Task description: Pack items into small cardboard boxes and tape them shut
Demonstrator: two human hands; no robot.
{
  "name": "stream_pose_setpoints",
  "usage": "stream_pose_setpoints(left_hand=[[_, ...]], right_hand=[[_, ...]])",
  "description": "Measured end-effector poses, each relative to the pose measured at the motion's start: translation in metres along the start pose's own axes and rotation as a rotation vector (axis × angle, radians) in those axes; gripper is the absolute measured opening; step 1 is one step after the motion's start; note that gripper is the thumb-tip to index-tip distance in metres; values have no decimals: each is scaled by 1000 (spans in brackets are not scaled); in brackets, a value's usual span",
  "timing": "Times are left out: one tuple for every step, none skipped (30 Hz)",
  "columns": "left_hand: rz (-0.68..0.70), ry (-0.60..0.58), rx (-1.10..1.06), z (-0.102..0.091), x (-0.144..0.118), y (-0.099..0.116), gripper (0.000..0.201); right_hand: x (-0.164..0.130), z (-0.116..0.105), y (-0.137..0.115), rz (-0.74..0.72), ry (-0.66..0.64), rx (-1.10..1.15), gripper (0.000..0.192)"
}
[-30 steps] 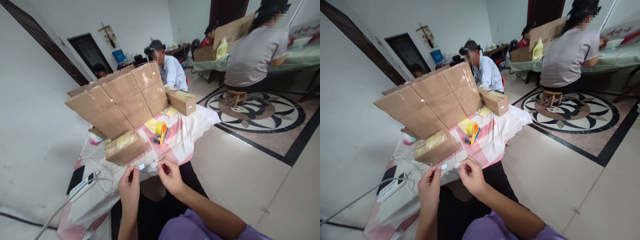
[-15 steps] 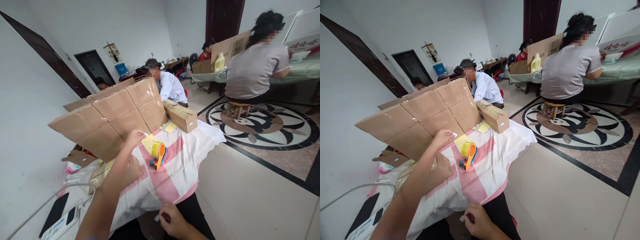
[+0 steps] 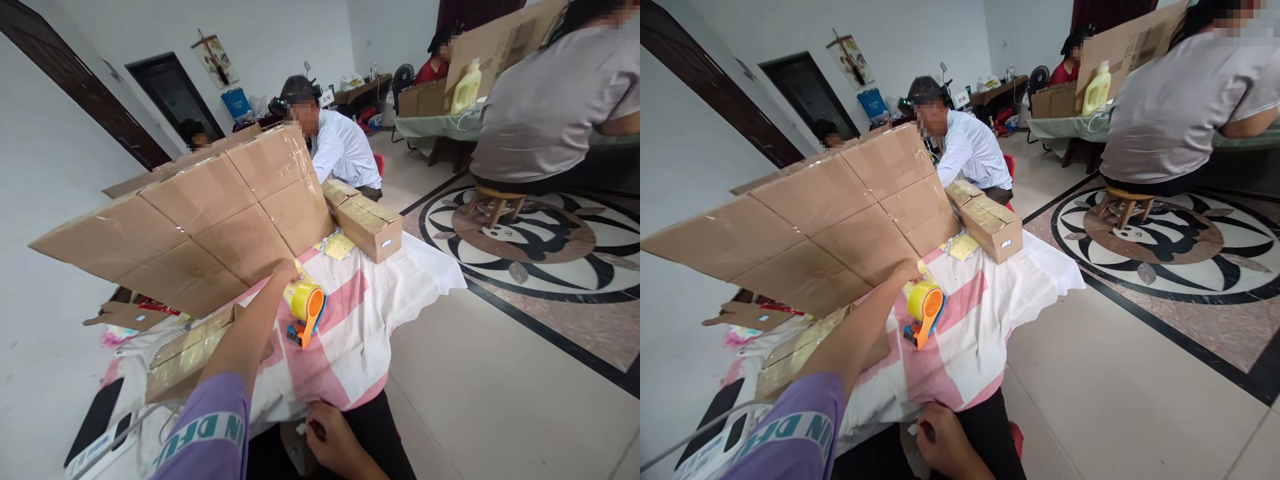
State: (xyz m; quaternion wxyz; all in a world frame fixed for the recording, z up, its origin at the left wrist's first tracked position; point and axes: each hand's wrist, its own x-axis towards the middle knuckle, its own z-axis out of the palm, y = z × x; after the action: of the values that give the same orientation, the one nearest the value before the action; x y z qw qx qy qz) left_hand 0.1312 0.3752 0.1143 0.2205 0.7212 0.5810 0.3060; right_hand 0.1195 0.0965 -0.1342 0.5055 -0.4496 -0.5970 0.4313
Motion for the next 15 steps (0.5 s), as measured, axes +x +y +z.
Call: stream_pose_setpoints(left_hand=[[-17, 2, 6, 1, 5, 1, 37], [-35, 11, 8, 0, 9, 1, 37], [-53, 27, 9, -4, 13, 0, 37], [-71, 47, 9, -10, 16, -1, 36], [-89, 72, 11, -18, 18, -3, 35], [-109, 98, 14, -30, 17, -6, 33], [-126, 131, 17, -44, 12, -10, 32], [-135, 187, 12, -60, 3, -15, 33], [-139, 263, 5, -76, -11, -20, 36], [-133, 366, -9, -91, -30, -25, 39], [-117, 514, -34, -105, -53, -31, 42], [-116, 636, -39, -117, -79, -36, 43], [-120, 739, -38, -126, -106, -41, 41], [-111, 820, -45, -132, -134, -45, 40], [-90, 834, -72, -135, -161, -50, 38]], right_hand=[[1, -3, 0, -4, 13, -9, 8], [2, -6, 1, -13, 29, -19, 9], [2, -9, 1, -24, 43, -29, 10], [1, -12, 0, -35, 49, -33, 11], [0, -14, -1, -44, 49, -33, 12], [-1, -16, -3, -51, 43, -28, 13], [-2, -16, -7, -60, 36, -17, 14], [-2, -16, -12, -77, 30, -2, 15], [0, -14, -20, -98, 23, 17, 16], [3, -11, -29, -116, 25, 44, 17], [9, -8, -40, -124, 35, 78, 17], [18, -5, -51, -130, 48, 116, 18], [28, -2, -62, -123, 73, 153, 19], [40, -1, -72, -122, 107, 180, 19], [53, 0, -82, -136, 140, 188, 19]])
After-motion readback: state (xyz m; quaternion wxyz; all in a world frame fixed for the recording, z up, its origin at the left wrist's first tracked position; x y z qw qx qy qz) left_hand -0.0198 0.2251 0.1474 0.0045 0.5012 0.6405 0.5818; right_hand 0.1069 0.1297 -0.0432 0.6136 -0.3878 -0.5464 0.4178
